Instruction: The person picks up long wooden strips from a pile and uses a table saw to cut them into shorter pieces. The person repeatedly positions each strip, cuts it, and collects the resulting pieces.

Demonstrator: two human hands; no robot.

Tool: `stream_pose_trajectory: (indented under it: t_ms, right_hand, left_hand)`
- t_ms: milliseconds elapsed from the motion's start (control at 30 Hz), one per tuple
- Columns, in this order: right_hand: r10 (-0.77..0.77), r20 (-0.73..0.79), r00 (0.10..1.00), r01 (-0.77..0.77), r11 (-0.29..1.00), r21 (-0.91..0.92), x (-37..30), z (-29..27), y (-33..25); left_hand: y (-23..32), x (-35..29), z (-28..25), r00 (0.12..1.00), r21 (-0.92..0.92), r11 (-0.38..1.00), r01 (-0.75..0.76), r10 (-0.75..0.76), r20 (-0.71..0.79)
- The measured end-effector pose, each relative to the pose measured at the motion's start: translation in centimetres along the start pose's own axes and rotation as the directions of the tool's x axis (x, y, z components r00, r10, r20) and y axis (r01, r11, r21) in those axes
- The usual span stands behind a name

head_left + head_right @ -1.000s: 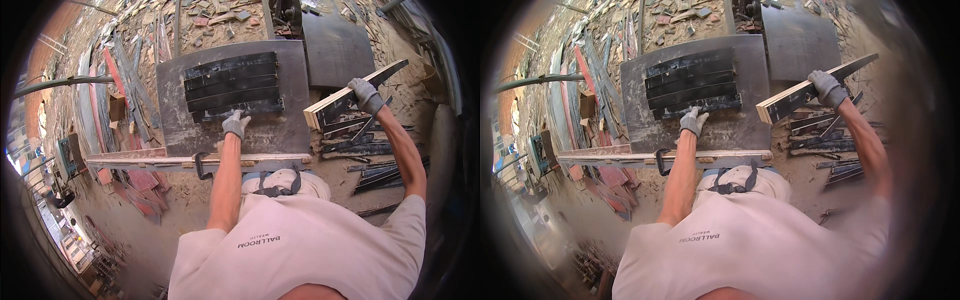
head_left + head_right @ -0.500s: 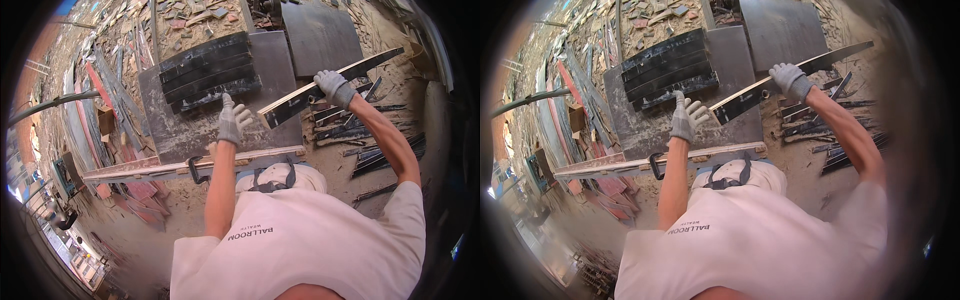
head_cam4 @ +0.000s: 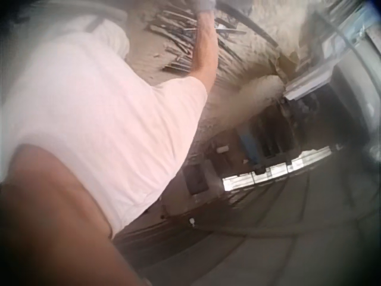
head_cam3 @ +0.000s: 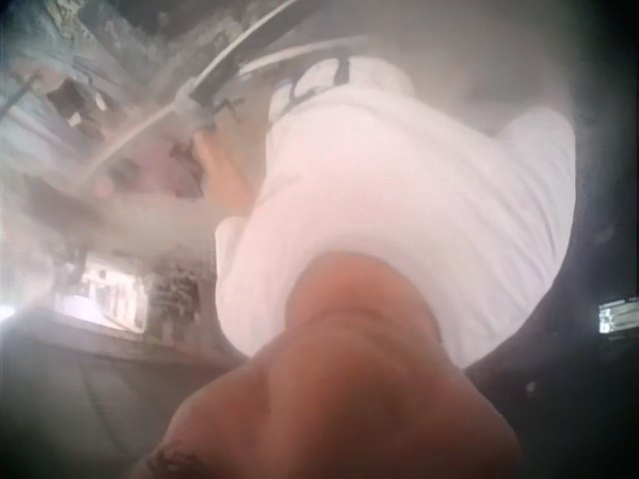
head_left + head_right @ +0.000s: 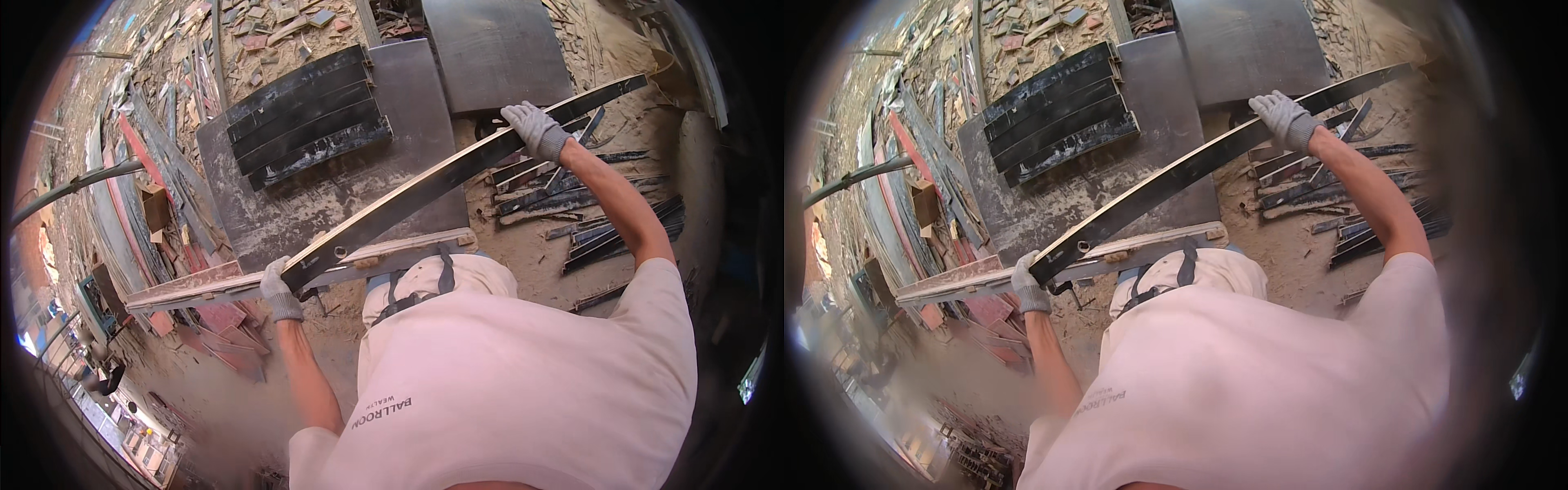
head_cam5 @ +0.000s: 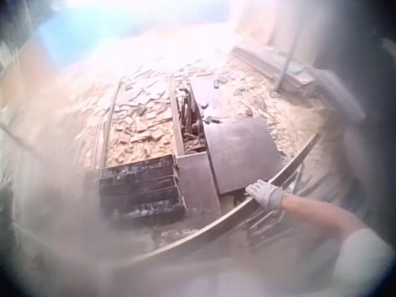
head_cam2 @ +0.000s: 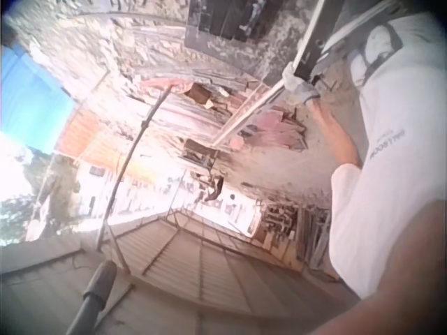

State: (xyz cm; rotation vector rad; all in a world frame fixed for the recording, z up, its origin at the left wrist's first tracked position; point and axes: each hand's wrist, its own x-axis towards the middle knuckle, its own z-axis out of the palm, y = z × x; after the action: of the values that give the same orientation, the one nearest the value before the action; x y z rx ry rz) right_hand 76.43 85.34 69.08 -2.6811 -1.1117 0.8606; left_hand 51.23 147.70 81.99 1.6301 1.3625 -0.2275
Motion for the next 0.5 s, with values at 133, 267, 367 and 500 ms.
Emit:
stream_pose_trajectory:
  t_ms: [133,267,367,500]
  right_hand:
    - [0.006,-0.003,1.000,-0.006,0.997,0.073,0.3,3.7,2.5]
    - [-0.016,-0.099,0.995,0.022,0.998,0.066,-3.5,3.5,2.9]
    - [0.183,0.117,0.976,-0.194,0.977,0.090,-9.7,4.5,3.1]
    - [0.280,0.145,0.949,-0.294,0.952,0.086,-17.9,8.0,4.4]
  left_hand:
    - [1.5,0.0,1.1,0.999,0.039,0.999,0.012,-0.013,0.048]
    - [-1.1,3.6,2.5,0.814,0.615,0.544,-0.571,0.473,0.337]
    - [1.6,2.1,8.0,0.950,0.403,0.868,-0.289,0.209,0.230]
    - [2.0,0.3,13.0,0.783,0.663,0.422,-0.619,0.398,0.478]
